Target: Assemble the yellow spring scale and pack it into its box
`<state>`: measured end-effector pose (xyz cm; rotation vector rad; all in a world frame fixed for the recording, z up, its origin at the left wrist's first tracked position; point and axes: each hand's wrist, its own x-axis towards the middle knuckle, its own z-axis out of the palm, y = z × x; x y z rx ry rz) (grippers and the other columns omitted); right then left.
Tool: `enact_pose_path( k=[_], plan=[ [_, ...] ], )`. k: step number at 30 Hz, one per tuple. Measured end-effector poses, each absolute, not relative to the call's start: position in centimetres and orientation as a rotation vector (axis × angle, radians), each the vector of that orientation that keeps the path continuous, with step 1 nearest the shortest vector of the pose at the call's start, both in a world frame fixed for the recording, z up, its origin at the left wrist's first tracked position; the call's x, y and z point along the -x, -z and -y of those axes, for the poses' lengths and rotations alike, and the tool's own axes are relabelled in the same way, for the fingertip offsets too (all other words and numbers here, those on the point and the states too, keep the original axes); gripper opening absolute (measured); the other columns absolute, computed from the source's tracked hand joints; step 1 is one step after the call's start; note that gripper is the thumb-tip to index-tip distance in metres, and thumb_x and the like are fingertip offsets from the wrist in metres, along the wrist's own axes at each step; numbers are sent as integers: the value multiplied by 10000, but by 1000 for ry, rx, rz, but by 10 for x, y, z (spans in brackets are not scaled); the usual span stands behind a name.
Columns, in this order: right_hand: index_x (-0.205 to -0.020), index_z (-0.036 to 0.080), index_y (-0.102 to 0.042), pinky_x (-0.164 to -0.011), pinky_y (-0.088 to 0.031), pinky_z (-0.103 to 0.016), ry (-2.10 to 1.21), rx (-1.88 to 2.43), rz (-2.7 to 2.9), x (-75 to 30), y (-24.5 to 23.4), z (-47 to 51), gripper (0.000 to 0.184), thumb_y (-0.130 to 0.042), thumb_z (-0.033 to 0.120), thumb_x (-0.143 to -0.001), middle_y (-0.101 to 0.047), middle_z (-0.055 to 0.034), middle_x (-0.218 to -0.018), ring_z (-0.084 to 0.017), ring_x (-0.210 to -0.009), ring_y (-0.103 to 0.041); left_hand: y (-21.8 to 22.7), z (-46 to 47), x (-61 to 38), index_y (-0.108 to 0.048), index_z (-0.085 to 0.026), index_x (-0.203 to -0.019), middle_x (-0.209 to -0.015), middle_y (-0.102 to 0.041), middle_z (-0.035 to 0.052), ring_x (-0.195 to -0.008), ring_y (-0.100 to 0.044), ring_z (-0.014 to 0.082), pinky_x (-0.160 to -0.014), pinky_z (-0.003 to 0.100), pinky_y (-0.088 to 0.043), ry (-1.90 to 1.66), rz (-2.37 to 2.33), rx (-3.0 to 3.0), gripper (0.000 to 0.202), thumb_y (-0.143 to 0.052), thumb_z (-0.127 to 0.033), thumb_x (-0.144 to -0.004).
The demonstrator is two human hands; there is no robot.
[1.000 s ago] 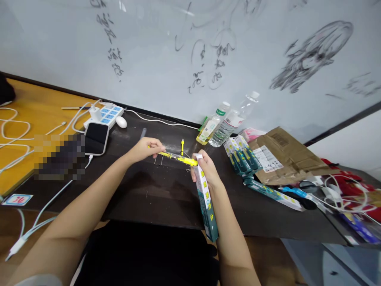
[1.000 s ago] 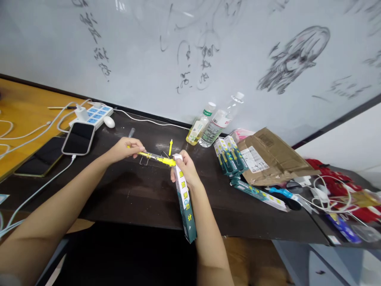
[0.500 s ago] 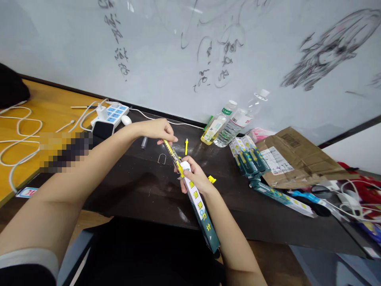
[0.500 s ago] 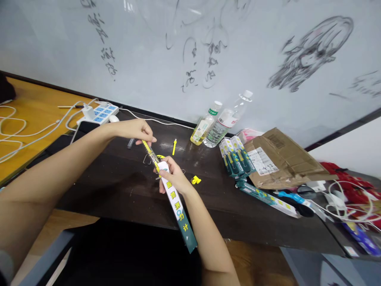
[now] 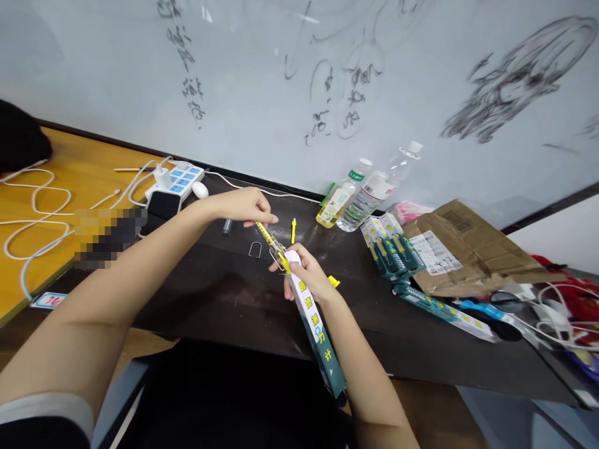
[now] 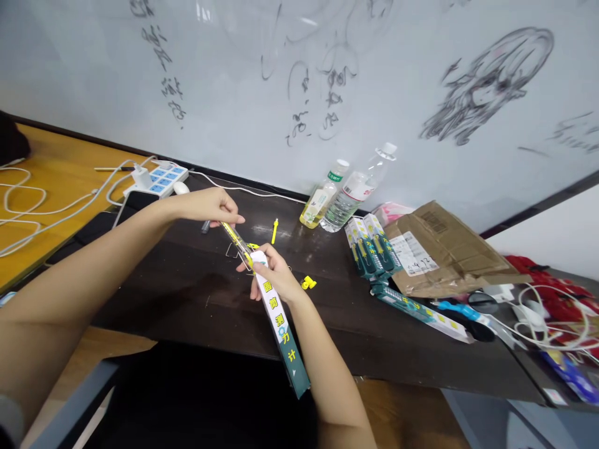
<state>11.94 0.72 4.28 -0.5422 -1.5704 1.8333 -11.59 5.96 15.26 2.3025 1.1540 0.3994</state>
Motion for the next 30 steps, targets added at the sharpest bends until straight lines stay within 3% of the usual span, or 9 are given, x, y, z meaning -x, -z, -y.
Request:
enact_pose_path(
  k=[7, 11, 19, 25, 30],
  plan=[
    [-991, 251, -331, -329, -494, -209, -1888, 521, 1610, -119, -45, -5, 407, -630, 478, -834, -700, -44, -996, -124, -431, -642, -132, -74, 117, -633, -165, -615, -406, -466, -33, -409, -381, 89, -503, 240, -304, -288, -1114, -2137, 385, -523, -470, -821],
    [-1075, 258, -327, -345, -504, -214, -1884, 524, 1596, -119, -47, -5, 428, -616, 472, -844, -692, -57, -1010, -126, -442, -647, -137, -63, 110, -648, -169, -633, -402, -465, -33, -414, -388, 88, -497, 234, -291, -456, -1141, -2177, 346, -529, -431, -825],
    [-1007, 260, -317, -332, -491, -208, -1885, 566, 1544, -119, -47, -6, 398, -604, 488, -850, -698, -25, -964, -122, -435, -637, -151, -47, 107, -641, -160, -595, -432, -515, -22, -422, -428, 73, -485, 221, -288, -621, -1081, -2290, 318, -623, -418, -780],
    [-1112, 274, -312, -316, -471, -207, -2007, 485, 1547, -119, -51, -1, 560, -613, 612, -782, -695, -39, -946, -123, -414, -620, -139, -48, 104, -685, -157, -633, -443, -543, -8, -428, -451, 73, -459, 209, -290, -667, -978, -2210, 305, -629, -415, -787],
    [-1164, 278, -308, -351, -489, -210, -2014, 496, 1565, -120, -51, -2, 576, -608, 600, -793, -696, -26, -891, -128, -441, -631, -139, -45, 97, -670, -157, -634, -434, -522, -16, -414, -451, 76, -458, 211, -297, -616, -956, -2206, 337, -582, -419, -828]
  ],
)
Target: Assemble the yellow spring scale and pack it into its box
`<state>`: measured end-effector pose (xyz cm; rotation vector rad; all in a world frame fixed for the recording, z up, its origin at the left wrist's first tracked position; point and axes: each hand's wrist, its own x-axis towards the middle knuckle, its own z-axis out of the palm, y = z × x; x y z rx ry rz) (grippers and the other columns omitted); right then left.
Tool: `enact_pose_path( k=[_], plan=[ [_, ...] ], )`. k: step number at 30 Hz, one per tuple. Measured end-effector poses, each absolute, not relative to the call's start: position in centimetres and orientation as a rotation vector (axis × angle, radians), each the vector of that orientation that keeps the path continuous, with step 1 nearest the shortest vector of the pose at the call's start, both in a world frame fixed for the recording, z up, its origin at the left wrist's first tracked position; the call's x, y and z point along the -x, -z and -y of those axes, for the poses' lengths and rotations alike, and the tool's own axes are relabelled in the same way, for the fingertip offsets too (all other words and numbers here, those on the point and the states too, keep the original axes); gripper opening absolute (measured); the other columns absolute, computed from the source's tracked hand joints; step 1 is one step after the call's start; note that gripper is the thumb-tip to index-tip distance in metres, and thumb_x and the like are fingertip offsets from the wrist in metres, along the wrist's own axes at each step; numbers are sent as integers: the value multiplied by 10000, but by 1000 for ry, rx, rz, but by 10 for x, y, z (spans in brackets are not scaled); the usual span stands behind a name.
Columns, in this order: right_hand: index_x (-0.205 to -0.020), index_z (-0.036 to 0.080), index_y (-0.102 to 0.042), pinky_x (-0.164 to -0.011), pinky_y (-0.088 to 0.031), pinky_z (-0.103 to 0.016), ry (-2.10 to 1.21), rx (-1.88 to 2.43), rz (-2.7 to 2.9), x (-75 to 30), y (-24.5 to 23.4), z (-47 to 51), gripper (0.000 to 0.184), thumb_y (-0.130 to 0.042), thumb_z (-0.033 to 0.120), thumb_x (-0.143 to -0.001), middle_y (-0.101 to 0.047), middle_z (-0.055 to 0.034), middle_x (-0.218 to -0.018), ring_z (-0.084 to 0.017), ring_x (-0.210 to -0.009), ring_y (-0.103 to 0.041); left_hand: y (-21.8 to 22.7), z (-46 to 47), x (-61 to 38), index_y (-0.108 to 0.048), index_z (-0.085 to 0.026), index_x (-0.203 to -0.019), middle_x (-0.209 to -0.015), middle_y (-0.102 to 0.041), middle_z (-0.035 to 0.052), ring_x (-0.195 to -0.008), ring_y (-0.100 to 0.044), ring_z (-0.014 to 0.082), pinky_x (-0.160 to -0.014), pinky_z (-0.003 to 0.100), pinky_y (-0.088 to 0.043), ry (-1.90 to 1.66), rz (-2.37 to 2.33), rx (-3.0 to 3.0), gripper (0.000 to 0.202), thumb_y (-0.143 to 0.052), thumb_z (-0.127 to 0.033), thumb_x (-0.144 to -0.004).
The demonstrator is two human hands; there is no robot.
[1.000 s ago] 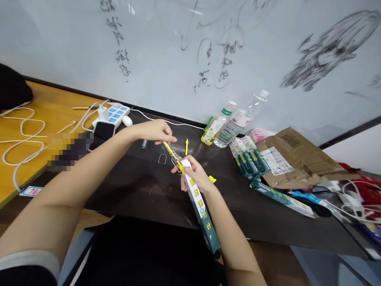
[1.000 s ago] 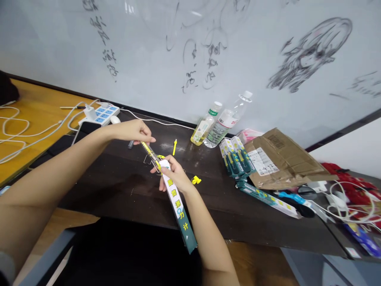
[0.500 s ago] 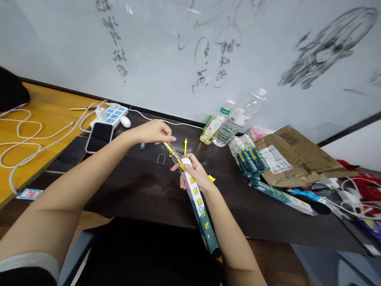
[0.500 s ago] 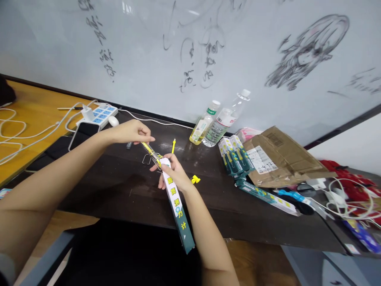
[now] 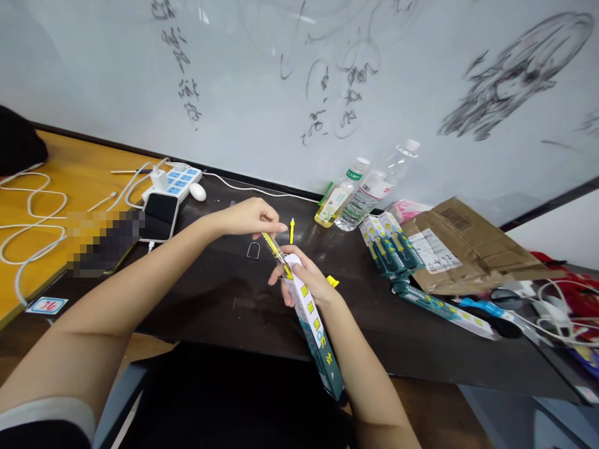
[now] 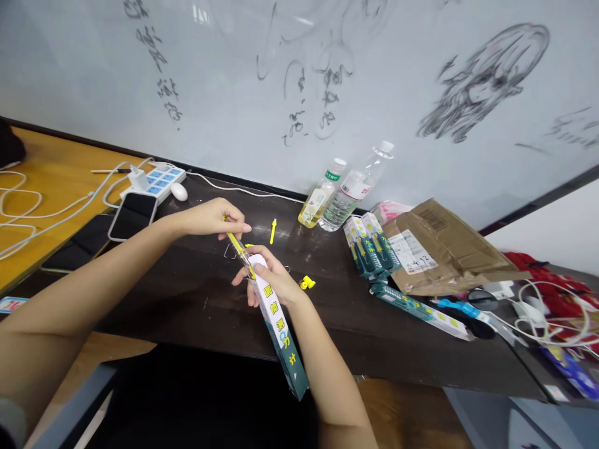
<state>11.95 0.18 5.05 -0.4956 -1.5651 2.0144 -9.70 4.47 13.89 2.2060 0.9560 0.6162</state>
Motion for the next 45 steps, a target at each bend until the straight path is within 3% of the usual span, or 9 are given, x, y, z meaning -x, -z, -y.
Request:
enact_pose_path(
  k=[4, 8, 13, 16, 20, 25, 37, 41, 45],
  plan=[
    [-1141, 255, -347, -324, -464, -209, -1948, 482, 1524, -115, -47, -2, 530, -617, 563, -805, -683, -40, -941, -108, -406, -600, -134, -32, 73, -658, -166, -712, -581, -625, 5, -463, -514, 88, -507, 223, -338, -547, -823, -2234, 292, -566, -408, -847],
    [-1101, 228, -371, -289, -417, -194, -1854, 505, 1494, -115, -47, -4, 521, -623, 567, -797, -673, -44, -935, -81, -368, -553, -121, -17, 46, -603, -183, -872, -630, -610, -8, -493, -518, 103, -579, 243, -383, -756, -906, -2321, 278, -461, -418, -919],
    [-1070, 255, -379, -275, -380, -174, -1683, 540, 1407, -122, -55, -10, 505, -596, 616, -790, -650, 18, -832, -67, -342, -519, -96, -12, 41, -581, -179, -1019, -995, -636, 70, -940, -594, 189, -862, 320, -438, -1360, -1001, -2244, 241, -444, -358, -933],
    [-1091, 262, -387, -268, -371, -177, -1650, 516, 1382, -123, -56, -14, 482, -585, 597, -808, -642, 27, -829, -68, -334, -515, -70, -16, 46, -579, -191, -1124, -1105, -625, 88, -1057, -580, 194, -950, 329, -430, -1440, -938, -1993, 275, -476, -347, -922],
    [-1069, 255, -404, -280, -378, -179, -1684, 501, 1410, -120, -49, -16, 430, -570, 572, -831, -648, 18, -851, -72, -348, -531, -29, -22, 45, -552, -209, -1177, -1031, -653, 73, -983, -621, 182, -872, 308, -486, -1301, -846, -1621, 354, -536, -416, -890],
    [-1010, 228, -433, -312, -393, -180, -1710, 548, 1437, -118, -42, -15, 428, -533, 607, -837, -662, -5, -835, -64, -352, -517, -8, -25, 37, -620, -191, -927, -683, -613, 9, -569, -575, 120, -488, 217, -449, -1073, -824, -1269, 422, -614, -585, -777],
    [-959, 224, -423, -293, -384, -181, -1802, 499, 1500, -116, -38, -11, 414, -510, 614, -849, -676, -28, -878, -75, -357, -533, -21, -21, 40, -648, -166, -848, -716, -652, 4, -628, -607, 102, -566, 204, -468, -1262, -758, -1054, 319, -749, -426, -693],
    [-1046, 241, -415, -296, -402, -186, -1794, 523, 1518, -114, -41, -9, 458, -525, 631, -832, -674, -16, -863, -82, -362, -542, -29, -19, 41, -618, -166, -824, -757, -660, 2, -680, -617, 104, -635, 222, -489, -1371, -758, -1073, 267, -757, -353, -693],
    [-1275, 319, -302, -300, -426, -196, -1752, 516, 1504, -114, -45, -8, 594, -567, 600, -823, -666, 1, -897, -93, -379, -569, -40, -14, 42, -552, -187, -965, -727, -664, -16, -668, -629, 113, -668, 249, -497, -1411, -688, -1080, 365, -766, -307, -694]
  ],
)
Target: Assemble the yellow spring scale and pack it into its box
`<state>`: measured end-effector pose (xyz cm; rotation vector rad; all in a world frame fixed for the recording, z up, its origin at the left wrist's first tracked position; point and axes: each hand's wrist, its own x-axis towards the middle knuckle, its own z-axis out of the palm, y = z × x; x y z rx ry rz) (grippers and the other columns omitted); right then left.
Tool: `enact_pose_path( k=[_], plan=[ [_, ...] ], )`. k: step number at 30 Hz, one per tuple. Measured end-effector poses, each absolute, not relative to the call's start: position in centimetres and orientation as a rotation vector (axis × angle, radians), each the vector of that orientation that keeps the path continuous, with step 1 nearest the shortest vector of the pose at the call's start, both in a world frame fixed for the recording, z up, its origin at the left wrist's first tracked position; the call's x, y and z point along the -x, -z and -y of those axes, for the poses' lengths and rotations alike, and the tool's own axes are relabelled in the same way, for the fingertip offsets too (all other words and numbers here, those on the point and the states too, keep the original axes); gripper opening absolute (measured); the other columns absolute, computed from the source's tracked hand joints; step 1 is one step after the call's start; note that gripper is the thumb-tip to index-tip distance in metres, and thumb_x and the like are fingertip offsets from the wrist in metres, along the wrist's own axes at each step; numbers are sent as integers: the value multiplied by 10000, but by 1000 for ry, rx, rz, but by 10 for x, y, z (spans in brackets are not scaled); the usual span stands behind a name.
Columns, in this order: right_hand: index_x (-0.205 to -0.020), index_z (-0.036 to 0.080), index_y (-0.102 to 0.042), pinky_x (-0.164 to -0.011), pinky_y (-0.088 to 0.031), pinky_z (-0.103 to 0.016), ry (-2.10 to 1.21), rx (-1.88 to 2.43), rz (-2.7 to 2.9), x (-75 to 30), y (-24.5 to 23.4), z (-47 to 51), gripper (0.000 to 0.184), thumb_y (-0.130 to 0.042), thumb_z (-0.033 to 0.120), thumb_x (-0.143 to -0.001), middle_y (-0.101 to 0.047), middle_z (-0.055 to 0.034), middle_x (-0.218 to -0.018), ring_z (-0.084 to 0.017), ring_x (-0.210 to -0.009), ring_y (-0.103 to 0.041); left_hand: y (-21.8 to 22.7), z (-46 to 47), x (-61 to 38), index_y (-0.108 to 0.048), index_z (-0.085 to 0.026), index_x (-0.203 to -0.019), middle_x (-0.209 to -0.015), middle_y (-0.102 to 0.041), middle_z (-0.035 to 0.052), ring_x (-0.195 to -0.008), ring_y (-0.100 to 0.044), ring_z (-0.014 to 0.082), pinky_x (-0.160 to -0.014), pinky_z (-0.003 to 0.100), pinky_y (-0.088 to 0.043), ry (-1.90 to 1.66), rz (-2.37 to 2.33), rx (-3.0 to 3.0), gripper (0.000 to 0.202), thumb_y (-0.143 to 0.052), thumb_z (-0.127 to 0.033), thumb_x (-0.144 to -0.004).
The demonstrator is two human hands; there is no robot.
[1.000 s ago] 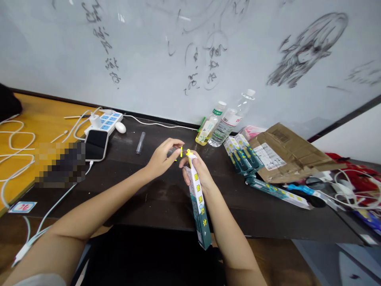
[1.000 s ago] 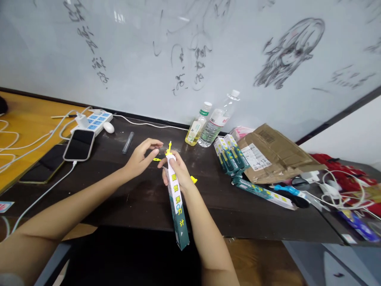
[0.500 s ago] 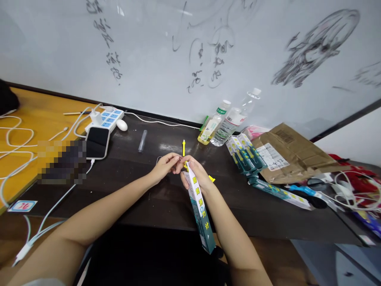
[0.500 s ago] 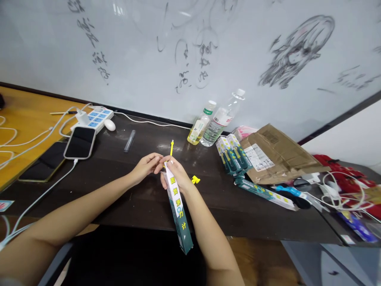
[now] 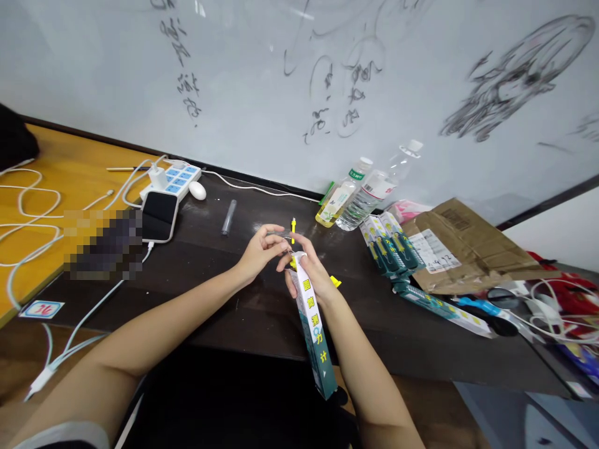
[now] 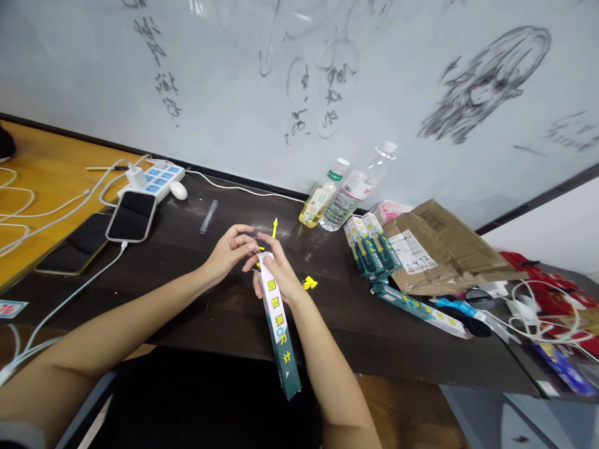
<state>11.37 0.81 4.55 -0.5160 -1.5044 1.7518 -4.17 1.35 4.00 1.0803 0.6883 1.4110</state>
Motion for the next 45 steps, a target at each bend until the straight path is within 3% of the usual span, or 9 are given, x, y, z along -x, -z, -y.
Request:
enact_pose_path(
  k=[4, 10, 16, 21, 27, 34, 39, 42, 45],
  plan=[
    [-1386, 375, -156, -297, -424, -189, -1689, 512, 1480, -116, -48, -11, 743, -582, 590, -817, -656, 11, -908, -93, -381, -580, -51, -11, 41, -570, -163, -886, -596, -615, -44, -535, -555, 79, -643, 249, -481, -1385, -672, -1236, 267, -740, -284, -720],
    [-1291, 338, -308, -296, -415, -195, -1491, 497, 1558, -116, -85, -27, 619, -603, 582, -804, -651, 7, -876, -92, -380, -568, -102, -22, 38, -617, -173, -962, -669, -635, -22, -575, -575, 98, -606, 253, -481, -1445, -742, -1575, 223, -684, -216, -754],
    [-1235, 335, -381, -398, -492, -265, -1073, 499, 1553, -111, -117, -47, 609, -659, 585, -754, -625, -36, -972, -151, -551, -643, -148, -27, 35, -654, -184, -925, -878, -702, 35, -827, -649, 146, -786, 296, -499, -1623, -764, -1904, 154, -642, -157, -774],
    [-1054, 289, -405, -500, -555, -332, -933, 496, 1471, -111, -83, -44, 538, -744, 510, -700, -612, -10, -920, -185, -607, -672, -134, -31, 36, -640, -169, -829, -811, -693, 35, -738, -637, 130, -701, 277, -500, -1524, -686, -1829, 59, -630, -165, -771],
    [-1095, 292, -342, -541, -569, -351, -873, 500, 1435, -115, -68, -26, 513, -707, 442, -767, -624, -17, -943, -185, -617, -676, -134, -26, 35, -651, -181, -812, -780, -664, 14, -720, -601, 123, -692, 270, -475, -1456, -716, -1991, 56, -623, -153, -773],
    [-1249, 329, -257, -665, -579, -393, -759, 592, 1443, -109, -70, -30, 578, -640, 430, -827, -599, -38, -1015, -201, -762, -678, -115, -37, 32, -643, -189, -900, -933, -622, 57, -867, -592, 159, -749, 304, -501, -1535, -597, -2057, 156, -498, -245, -905],
    [-1203, 276, -416, -876, -512, -412, -470, 640, 1411, -102, -64, -41, 406, -588, 410, -860, -552, -58, -1106, -215, -1008, -604, -98, -40, 23, -599, -216, -1095, -1224, -514, 101, -1006, -581, 185, -730, 301, -542, -1665, -552, -2002, 211, -530, -268, -902],
    [-1190, 247, -466, -921, -478, -399, -410, 652, 1412, -96, -59, -42, 358, -557, 397, -878, -543, -65, -1116, -203, -1021, -575, -96, -34, 21, -558, -233, -1162, -1189, -527, 90, -1079, -552, 195, -833, 331, -539, -1794, -598, -1971, 297, -589, -239, -867],
    [-1168, 241, -489, -890, -477, -365, -407, 648, 1409, -93, -57, -39, 324, -562, 365, -878, -552, -50, -1059, -186, -966, -575, -92, -26, 21, -561, -220, -1101, -1129, -532, 63, -980, -591, 153, -839, 314, -549, -1925, -641, -1783, 297, -656, -217, -819]
  ],
)
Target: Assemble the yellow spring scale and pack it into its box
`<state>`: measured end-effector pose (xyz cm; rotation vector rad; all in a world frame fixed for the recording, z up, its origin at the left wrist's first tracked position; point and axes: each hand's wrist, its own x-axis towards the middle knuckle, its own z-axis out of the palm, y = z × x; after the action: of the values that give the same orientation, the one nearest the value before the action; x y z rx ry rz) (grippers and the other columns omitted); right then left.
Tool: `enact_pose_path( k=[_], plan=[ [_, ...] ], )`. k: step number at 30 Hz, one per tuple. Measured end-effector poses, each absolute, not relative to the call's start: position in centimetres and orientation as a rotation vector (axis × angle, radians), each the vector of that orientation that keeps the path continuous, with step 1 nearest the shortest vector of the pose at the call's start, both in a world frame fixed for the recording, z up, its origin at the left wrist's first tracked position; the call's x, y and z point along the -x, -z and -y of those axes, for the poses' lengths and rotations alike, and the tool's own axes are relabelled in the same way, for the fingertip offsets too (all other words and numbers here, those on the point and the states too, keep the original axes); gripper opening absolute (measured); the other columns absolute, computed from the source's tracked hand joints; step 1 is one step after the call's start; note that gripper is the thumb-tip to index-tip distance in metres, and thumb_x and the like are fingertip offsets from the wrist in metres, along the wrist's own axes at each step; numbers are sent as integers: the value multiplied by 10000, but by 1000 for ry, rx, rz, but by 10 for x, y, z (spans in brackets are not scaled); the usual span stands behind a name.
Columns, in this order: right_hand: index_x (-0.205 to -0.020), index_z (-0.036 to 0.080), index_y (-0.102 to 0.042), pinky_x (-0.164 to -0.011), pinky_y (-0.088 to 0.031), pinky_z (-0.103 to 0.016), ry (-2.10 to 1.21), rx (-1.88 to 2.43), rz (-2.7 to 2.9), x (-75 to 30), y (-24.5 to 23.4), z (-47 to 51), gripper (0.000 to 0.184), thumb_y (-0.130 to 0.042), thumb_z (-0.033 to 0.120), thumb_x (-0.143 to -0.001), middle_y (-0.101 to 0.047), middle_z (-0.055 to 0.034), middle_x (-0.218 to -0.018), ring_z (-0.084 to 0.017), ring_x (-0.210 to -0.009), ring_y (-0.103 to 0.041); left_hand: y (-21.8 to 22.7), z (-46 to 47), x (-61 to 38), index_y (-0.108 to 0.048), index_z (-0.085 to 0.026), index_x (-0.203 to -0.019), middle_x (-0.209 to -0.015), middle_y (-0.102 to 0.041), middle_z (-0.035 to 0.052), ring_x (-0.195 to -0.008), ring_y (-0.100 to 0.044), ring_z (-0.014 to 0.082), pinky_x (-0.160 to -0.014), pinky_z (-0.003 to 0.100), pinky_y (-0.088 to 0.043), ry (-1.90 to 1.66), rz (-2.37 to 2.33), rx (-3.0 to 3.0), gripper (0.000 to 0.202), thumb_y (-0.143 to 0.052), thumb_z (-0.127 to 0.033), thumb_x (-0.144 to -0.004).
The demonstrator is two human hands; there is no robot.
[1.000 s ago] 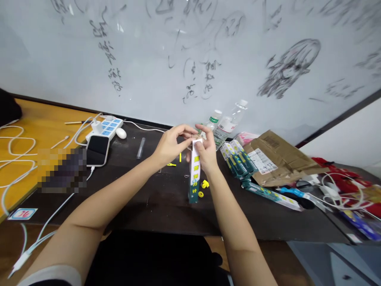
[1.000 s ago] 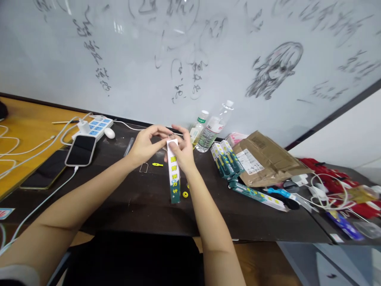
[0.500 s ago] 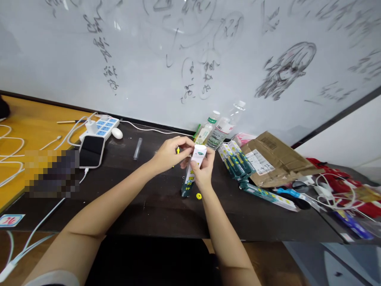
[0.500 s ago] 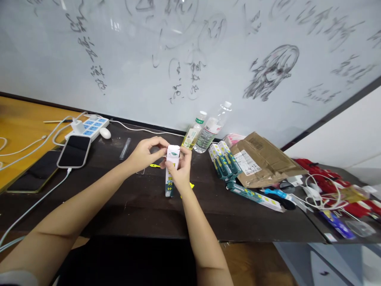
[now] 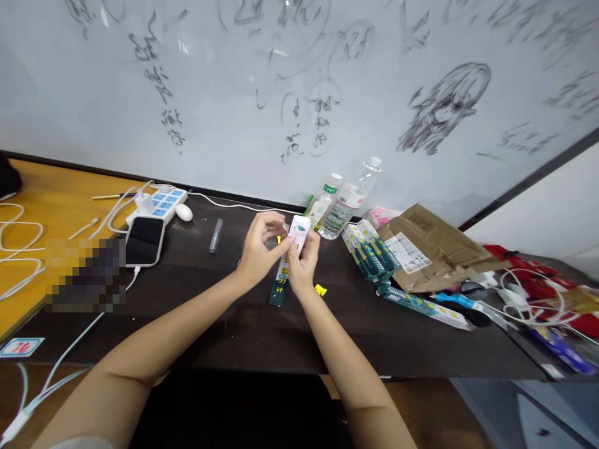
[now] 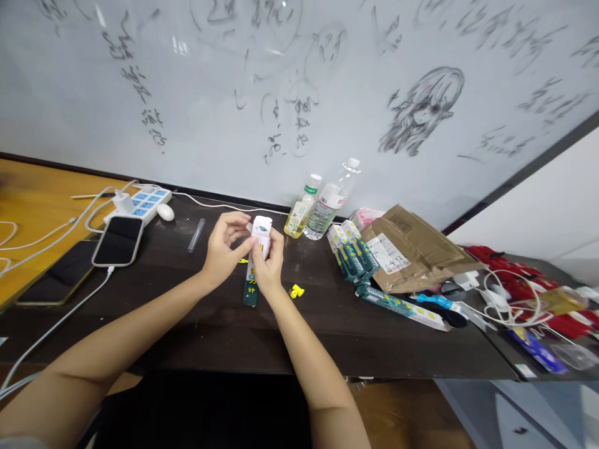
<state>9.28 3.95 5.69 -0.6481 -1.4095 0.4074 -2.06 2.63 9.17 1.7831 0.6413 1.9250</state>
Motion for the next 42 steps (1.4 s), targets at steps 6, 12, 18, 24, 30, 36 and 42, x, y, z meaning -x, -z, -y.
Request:
enact_pose_path(
  k=[6, 12, 18, 24, 30, 36, 42],
  plan=[
    [-1118, 238, -525, -865, -469, -347, -461, 594, 1413, -98, -62, -35, 250, -501, 372, -907, -567, -37, -1024, -183, -935, -577, -85, -18, 22, -606, -215, -1098, -1109, -565, 64, -1011, -588, 161, -850, 320, -539, -1854, -731, -1854, 252, -626, -238, -848],
    [-1045, 255, -549, -908, -462, -379, -541, 629, 1423, -96, -68, -26, 227, -483, 426, -912, -553, -42, -975, -208, -961, -563, -108, -16, 18, -610, -188, -821, -927, -597, 33, -889, -562, 154, -787, 314, -490, -1943, -863, -1958, 55, -646, -228, -821],
    [-1219, 251, -459, -999, -441, -406, -649, 617, 1439, -94, -70, -23, 390, -524, 453, -892, -538, -95, -1213, -238, -1162, -530, -119, -20, 18, -497, -177, -648, -773, -537, 9, -747, -522, 130, -695, 268, -458, -1878, -922, -1801, 249, -637, -286, -823],
    [-1267, 272, -321, -922, -502, -403, -760, 527, 1410, -91, -72, -20, 467, -548, 429, -889, -560, -100, -1188, -220, -1100, -591, -119, -29, 18, -581, -191, -1002, -929, -633, 39, -825, -598, 133, -746, 254, -486, -1692, -766, -1590, 227, -635, -269, -795],
    [-1183, 278, -320, -828, -525, -362, -811, 513, 1367, -89, -68, -21, 474, -622, 414, -843, -592, -59, -1059, -198, -972, -632, -122, -24, 21, -656, -160, -864, -859, -683, 49, -774, -616, 145, -697, 261, -490, -1640, -809, -1592, 171, -614, -319, -815],
    [-1105, 271, -363, -760, -528, -329, -819, 514, 1380, -86, -67, -20, 427, -645, 423, -822, -592, -50, -1028, -184, -907, -638, -130, -19, 26, -645, -163, -753, -781, -680, 34, -703, -598, 132, -649, 252, -484, -1635, -847, -1578, 154, -629, -313, -787],
    [-1107, 276, -358, -726, -531, -325, -810, 556, 1400, -85, -67, -19, 453, -649, 455, -809, -594, -51, -1020, -196, -916, -639, -132, -23, 29, -637, -168, -712, -779, -672, 31, -717, -593, 139, -639, 253, -478, -1593, -828, -1486, 141, -661, -304, -737]
  ],
)
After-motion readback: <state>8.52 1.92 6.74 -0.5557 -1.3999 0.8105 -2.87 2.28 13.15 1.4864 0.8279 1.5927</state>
